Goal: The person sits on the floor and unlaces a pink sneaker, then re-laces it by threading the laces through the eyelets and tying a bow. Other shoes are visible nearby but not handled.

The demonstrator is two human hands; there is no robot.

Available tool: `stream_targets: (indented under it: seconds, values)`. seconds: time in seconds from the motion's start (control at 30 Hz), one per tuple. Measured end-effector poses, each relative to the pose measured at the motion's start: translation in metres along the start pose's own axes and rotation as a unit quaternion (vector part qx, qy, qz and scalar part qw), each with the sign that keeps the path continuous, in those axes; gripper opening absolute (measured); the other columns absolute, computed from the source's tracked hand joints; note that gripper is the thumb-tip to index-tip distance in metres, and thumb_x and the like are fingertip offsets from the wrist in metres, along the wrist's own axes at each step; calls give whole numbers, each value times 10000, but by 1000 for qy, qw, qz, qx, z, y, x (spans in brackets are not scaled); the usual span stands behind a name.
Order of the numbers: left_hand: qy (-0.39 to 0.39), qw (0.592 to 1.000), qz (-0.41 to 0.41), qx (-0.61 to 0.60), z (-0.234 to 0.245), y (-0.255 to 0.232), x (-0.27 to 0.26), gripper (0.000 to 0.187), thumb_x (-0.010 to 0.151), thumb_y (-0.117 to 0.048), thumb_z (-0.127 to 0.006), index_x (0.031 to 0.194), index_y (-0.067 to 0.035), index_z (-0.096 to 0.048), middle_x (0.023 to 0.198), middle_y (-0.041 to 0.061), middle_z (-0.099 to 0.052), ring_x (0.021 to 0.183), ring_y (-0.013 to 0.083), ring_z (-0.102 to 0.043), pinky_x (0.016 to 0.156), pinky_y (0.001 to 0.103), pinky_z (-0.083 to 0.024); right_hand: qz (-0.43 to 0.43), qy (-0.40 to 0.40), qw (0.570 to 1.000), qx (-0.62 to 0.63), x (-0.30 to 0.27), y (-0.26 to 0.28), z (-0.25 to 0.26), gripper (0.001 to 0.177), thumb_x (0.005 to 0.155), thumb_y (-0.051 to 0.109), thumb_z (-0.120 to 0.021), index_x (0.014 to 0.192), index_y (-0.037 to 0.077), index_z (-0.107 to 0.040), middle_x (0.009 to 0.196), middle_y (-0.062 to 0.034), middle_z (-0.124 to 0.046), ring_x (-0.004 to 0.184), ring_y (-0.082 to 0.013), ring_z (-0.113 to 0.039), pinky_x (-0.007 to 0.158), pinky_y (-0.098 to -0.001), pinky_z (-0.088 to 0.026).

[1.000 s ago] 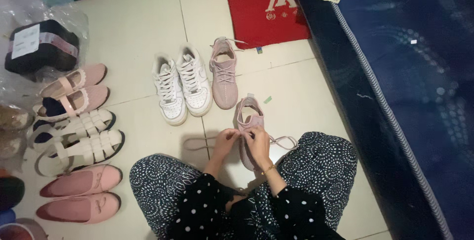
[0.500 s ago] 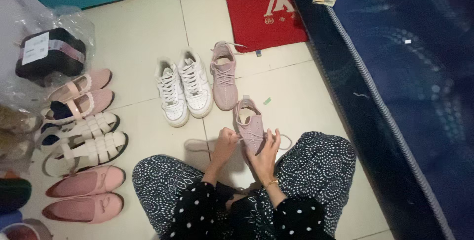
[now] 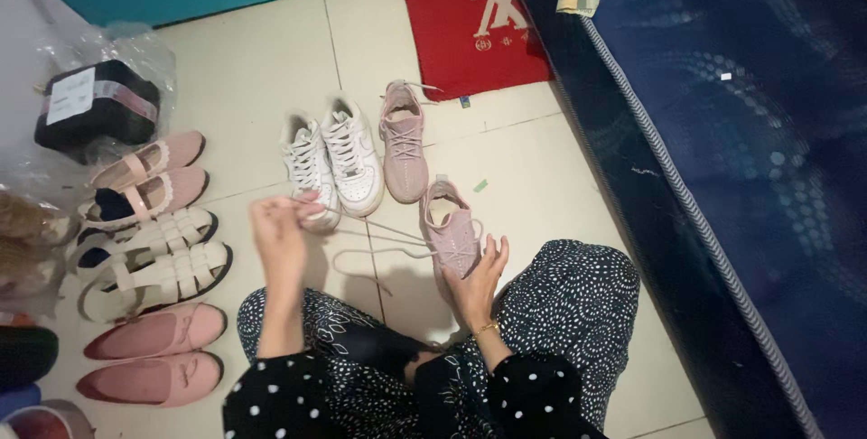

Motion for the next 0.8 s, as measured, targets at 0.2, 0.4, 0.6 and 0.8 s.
stream_targets:
  seconds: [0.2,0.4,0.6,0.8]
  values:
    - [-56,994,-96,-18,43,-57,8,145,1165,-168,-360,1204,-32,-389,1157,222,-693,936,199,-720,829,282,-563,19,-9,1000,-18,1,-10,-6,1079,623,208,-899,1490,-48,-310,1572,-276,-205,1442,-477,-287,1193,-491,-304]
    - [-41,992,-113,-27,45,-69,10,99,1168,-124,-398,1219,-39,-399,1152,210,-682,900,186,-695,815,266,-530,15,14,1000,-10,1,-15,-12,985,616,190,-892,1454,-1,-411,1559,-263,-234,1402,-467,-339,1160,-486,-342]
    - [-59,989,-123,-49,42,-69,6,97,1178,-111,-388,1237,-35,-402,1142,197,-680,901,165,-671,844,271,-531,31,17,999,-15,2,-12,-13,808,643,164,-888,1359,21,-542,1546,-248,-286,1366,-450,-405,1145,-483,-373]
    - [-107,978,-176,-23,45,-70,5,117,1188,-119,-381,1262,-30,-395,1132,203,-675,905,173,-672,836,285,-534,39,11,999,-1,0,-14,-13,816,643,176,-895,1363,20,-544,1535,-250,-307,1376,-449,-408,1142,-489,-376]
Point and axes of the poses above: each hand's wrist, its own x-axis towards the middle knuckle, its own z-axis out of the back of the hand, y = z × x, the point moved 9 cm from there along x, towards the middle knuckle
